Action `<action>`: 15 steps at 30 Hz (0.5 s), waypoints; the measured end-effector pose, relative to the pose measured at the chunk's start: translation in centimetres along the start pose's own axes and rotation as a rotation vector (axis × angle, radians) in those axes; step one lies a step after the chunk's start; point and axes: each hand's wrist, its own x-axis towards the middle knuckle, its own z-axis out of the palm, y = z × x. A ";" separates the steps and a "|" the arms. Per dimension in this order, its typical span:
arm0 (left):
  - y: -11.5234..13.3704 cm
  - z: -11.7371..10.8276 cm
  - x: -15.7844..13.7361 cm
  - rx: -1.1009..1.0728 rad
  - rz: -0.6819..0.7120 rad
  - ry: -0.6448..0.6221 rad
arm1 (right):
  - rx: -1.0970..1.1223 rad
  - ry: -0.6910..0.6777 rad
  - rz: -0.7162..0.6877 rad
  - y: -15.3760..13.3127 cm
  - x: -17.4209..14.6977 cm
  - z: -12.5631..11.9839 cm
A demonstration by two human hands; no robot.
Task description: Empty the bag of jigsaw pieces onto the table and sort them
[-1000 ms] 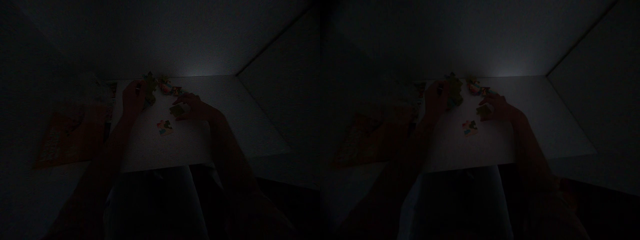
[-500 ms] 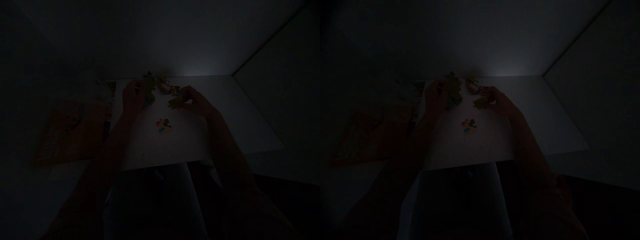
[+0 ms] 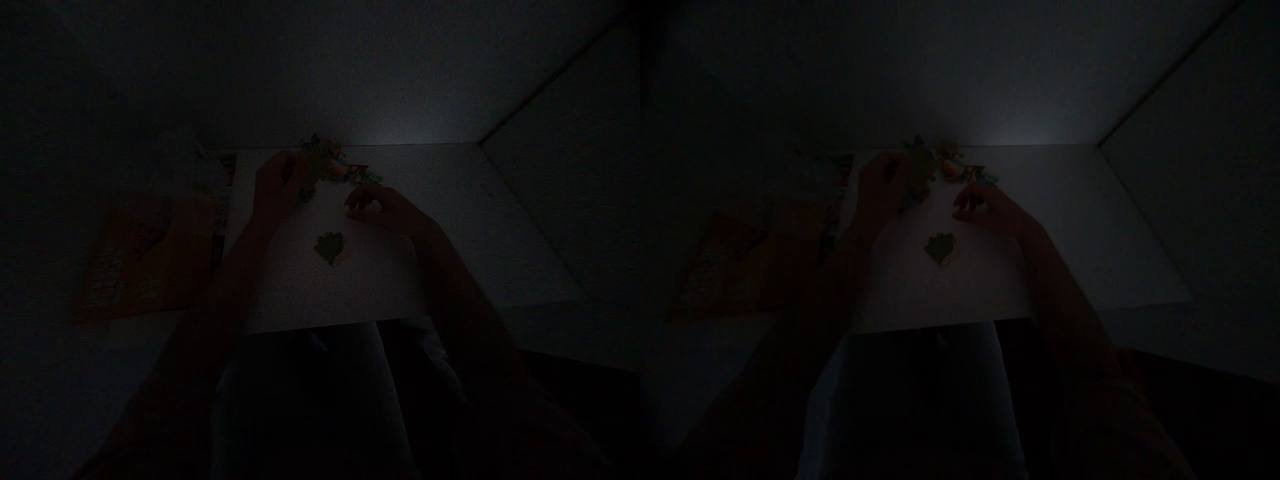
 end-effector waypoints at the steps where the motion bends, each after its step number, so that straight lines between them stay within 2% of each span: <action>1: 0.2 0.1 0.0 -0.023 -0.004 -0.027 | 0.010 0.040 0.005 0.4 0.3 0.4; 4: 0.7 0.5 -0.1 -0.090 -0.044 -0.136 | 0.062 0.130 0.024 1.2 1.0 1.4; 7: 1.2 0.8 -0.3 -0.184 -0.076 -0.248 | 0.131 0.133 0.018 1.6 1.6 1.8; 11: 1.5 0.9 -0.4 -0.260 -0.140 -0.292 | 0.211 0.126 -0.027 1.3 1.8 2.0; 15: 1.7 0.9 -0.4 -0.296 -0.214 -0.292 | 0.262 0.144 -0.012 0.7 1.8 1.8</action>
